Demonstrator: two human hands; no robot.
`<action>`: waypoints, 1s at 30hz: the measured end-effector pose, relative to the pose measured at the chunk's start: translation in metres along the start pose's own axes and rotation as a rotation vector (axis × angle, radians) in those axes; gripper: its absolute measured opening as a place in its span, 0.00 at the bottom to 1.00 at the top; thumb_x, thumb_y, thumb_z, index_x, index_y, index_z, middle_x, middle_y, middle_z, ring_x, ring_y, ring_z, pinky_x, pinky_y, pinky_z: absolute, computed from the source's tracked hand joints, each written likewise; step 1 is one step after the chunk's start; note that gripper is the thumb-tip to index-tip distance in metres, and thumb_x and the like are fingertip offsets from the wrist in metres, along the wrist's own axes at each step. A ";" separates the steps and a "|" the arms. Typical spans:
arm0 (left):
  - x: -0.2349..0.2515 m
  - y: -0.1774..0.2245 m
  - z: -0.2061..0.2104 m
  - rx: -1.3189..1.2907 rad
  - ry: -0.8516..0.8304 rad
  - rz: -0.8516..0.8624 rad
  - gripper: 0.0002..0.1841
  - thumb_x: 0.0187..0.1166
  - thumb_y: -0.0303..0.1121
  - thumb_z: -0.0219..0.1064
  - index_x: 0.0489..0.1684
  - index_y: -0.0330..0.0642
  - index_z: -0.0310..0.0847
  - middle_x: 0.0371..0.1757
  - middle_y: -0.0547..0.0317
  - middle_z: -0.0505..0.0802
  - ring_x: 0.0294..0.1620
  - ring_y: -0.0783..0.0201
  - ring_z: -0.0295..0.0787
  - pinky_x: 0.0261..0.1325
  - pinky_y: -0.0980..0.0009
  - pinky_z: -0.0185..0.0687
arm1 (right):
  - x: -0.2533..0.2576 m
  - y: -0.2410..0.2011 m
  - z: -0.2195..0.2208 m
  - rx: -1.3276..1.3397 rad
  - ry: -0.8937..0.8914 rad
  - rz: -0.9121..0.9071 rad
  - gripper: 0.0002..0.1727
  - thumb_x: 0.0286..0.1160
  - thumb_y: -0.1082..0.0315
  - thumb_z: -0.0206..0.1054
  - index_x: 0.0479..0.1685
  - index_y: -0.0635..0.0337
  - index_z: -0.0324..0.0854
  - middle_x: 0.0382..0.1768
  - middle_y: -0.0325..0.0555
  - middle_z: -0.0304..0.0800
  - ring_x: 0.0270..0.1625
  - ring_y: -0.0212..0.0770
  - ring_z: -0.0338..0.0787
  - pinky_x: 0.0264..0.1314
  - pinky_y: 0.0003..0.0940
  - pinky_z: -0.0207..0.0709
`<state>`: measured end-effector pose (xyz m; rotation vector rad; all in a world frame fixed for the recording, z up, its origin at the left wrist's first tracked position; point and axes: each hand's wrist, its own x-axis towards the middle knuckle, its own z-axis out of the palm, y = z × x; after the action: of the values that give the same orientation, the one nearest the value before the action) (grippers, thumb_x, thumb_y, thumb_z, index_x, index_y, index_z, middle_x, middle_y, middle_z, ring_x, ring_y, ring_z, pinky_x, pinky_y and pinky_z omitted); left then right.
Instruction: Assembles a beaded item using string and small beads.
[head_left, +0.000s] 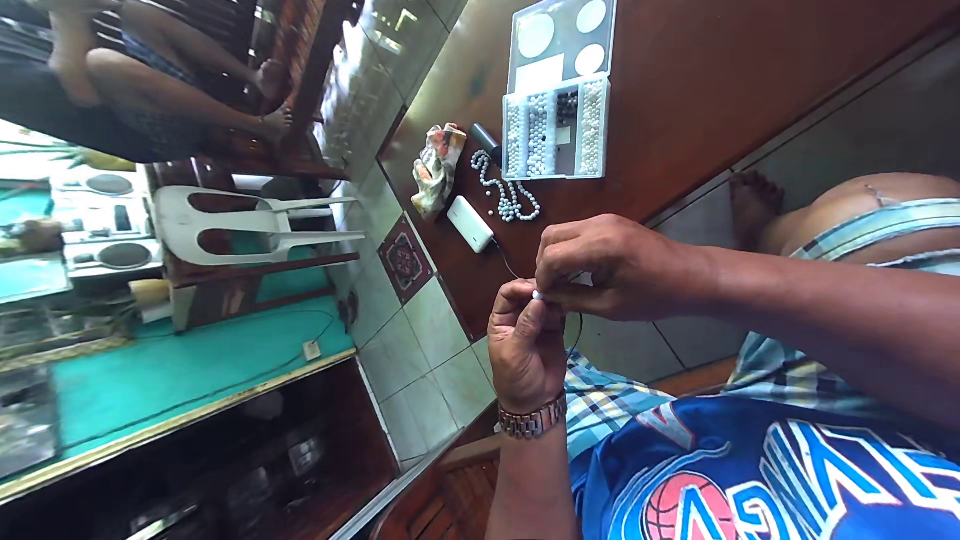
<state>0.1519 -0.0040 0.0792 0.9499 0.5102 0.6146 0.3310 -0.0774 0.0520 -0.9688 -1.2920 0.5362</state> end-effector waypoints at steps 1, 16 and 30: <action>0.000 0.000 0.000 -0.002 0.005 -0.001 0.06 0.77 0.26 0.72 0.47 0.36 0.88 0.46 0.46 0.94 0.45 0.58 0.94 0.53 0.62 0.90 | 0.000 0.000 0.000 0.000 -0.001 0.000 0.03 0.73 0.73 0.73 0.34 0.57 0.92 0.35 0.36 0.88 0.41 0.26 0.87 0.42 0.21 0.84; -0.001 -0.003 0.008 0.127 0.108 0.075 0.07 0.80 0.25 0.69 0.49 0.34 0.90 0.43 0.46 0.95 0.40 0.62 0.94 0.49 0.66 0.92 | 0.000 0.004 0.002 0.020 0.039 0.038 0.02 0.73 0.74 0.72 0.36 0.60 0.89 0.35 0.37 0.88 0.41 0.27 0.88 0.44 0.22 0.86; 0.000 -0.001 0.010 0.406 0.151 0.106 0.08 0.86 0.23 0.59 0.45 0.33 0.85 0.36 0.53 0.93 0.35 0.68 0.91 0.44 0.70 0.91 | -0.004 0.008 0.007 0.012 -0.021 0.082 0.02 0.73 0.72 0.72 0.39 0.59 0.89 0.34 0.36 0.88 0.38 0.25 0.86 0.41 0.21 0.84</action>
<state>0.1582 -0.0104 0.0827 1.3272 0.7404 0.6959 0.3247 -0.0741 0.0435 -1.0114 -1.2703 0.6184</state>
